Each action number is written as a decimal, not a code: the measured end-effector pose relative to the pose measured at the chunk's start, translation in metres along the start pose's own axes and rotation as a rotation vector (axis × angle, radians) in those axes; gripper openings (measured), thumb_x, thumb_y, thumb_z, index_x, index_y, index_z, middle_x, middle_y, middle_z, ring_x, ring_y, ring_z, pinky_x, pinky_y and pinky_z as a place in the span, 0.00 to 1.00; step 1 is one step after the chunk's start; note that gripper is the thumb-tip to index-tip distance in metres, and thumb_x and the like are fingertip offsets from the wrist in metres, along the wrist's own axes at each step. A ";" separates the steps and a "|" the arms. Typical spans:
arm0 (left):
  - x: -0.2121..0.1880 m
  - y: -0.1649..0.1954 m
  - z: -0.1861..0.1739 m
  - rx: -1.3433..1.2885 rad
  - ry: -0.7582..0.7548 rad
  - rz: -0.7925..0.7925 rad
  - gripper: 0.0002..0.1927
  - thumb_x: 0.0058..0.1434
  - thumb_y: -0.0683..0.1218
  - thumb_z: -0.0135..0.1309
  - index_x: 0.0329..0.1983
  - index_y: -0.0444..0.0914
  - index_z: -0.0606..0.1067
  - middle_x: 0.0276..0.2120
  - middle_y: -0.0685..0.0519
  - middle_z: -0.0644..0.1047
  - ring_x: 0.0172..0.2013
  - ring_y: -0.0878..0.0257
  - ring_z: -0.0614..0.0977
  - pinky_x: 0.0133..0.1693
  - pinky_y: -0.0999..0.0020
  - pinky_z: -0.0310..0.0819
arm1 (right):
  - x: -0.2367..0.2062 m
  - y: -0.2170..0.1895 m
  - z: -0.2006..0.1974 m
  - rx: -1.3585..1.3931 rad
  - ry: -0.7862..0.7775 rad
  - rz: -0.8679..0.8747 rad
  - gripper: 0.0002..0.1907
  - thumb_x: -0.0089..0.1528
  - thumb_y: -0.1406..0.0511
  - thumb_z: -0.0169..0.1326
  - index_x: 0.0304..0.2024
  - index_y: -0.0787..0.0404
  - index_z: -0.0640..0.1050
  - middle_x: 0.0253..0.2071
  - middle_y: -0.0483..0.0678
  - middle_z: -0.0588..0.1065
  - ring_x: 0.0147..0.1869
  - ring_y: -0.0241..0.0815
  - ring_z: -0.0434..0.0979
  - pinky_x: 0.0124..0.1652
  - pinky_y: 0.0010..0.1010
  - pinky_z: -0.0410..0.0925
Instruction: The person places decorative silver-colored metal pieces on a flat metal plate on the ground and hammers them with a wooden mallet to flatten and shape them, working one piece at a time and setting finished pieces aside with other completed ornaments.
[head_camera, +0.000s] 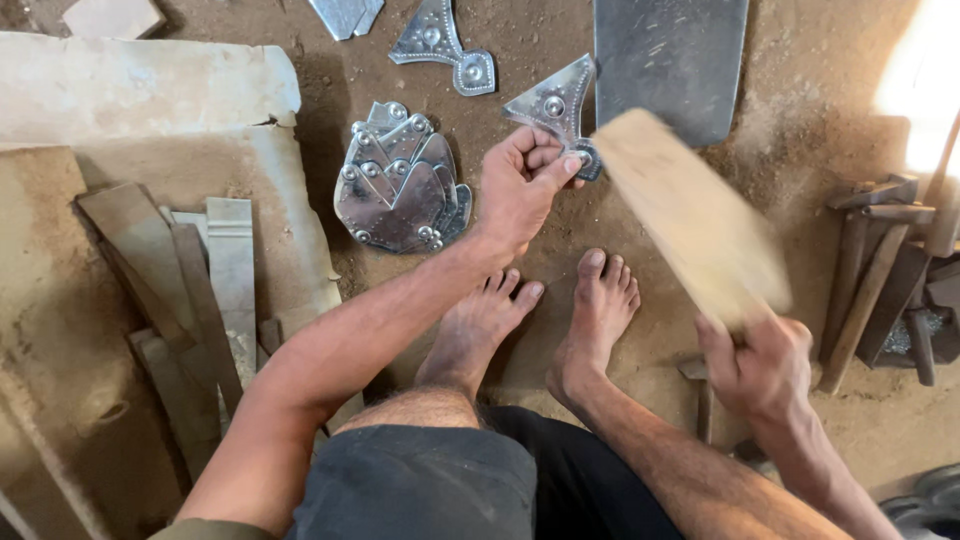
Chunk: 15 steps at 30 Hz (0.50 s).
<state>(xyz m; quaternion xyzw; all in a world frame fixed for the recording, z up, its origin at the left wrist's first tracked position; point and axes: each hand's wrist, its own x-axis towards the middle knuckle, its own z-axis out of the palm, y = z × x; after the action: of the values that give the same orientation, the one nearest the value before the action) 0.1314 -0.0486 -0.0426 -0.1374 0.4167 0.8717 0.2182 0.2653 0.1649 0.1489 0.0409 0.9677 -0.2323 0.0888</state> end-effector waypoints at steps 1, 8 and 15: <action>0.000 0.001 0.000 0.015 -0.023 0.019 0.05 0.65 0.32 0.57 0.41 0.31 0.72 0.34 0.50 0.82 0.33 0.68 0.82 0.39 0.71 0.81 | 0.000 0.004 0.002 -0.044 -0.079 0.164 0.14 0.67 0.62 0.55 0.36 0.69 0.74 0.24 0.59 0.71 0.26 0.54 0.75 0.31 0.42 0.69; -0.005 0.009 0.005 0.197 -0.038 0.012 0.06 0.64 0.32 0.57 0.42 0.31 0.74 0.35 0.54 0.81 0.35 0.72 0.80 0.39 0.76 0.78 | -0.012 0.022 0.002 0.086 -0.060 0.091 0.14 0.66 0.62 0.52 0.29 0.63 0.78 0.20 0.52 0.75 0.17 0.42 0.74 0.20 0.33 0.67; -0.009 0.020 0.010 0.363 -0.048 0.051 0.06 0.63 0.33 0.59 0.41 0.31 0.75 0.33 0.55 0.81 0.34 0.74 0.78 0.37 0.77 0.73 | -0.010 0.008 -0.004 0.043 -0.001 0.158 0.13 0.69 0.61 0.51 0.43 0.67 0.78 0.25 0.56 0.75 0.27 0.46 0.78 0.31 0.37 0.70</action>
<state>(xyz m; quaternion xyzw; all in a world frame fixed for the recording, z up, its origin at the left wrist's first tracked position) 0.1291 -0.0545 -0.0197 -0.0644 0.5653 0.7903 0.2273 0.2754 0.1729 0.1505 0.1190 0.9562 -0.2453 0.1065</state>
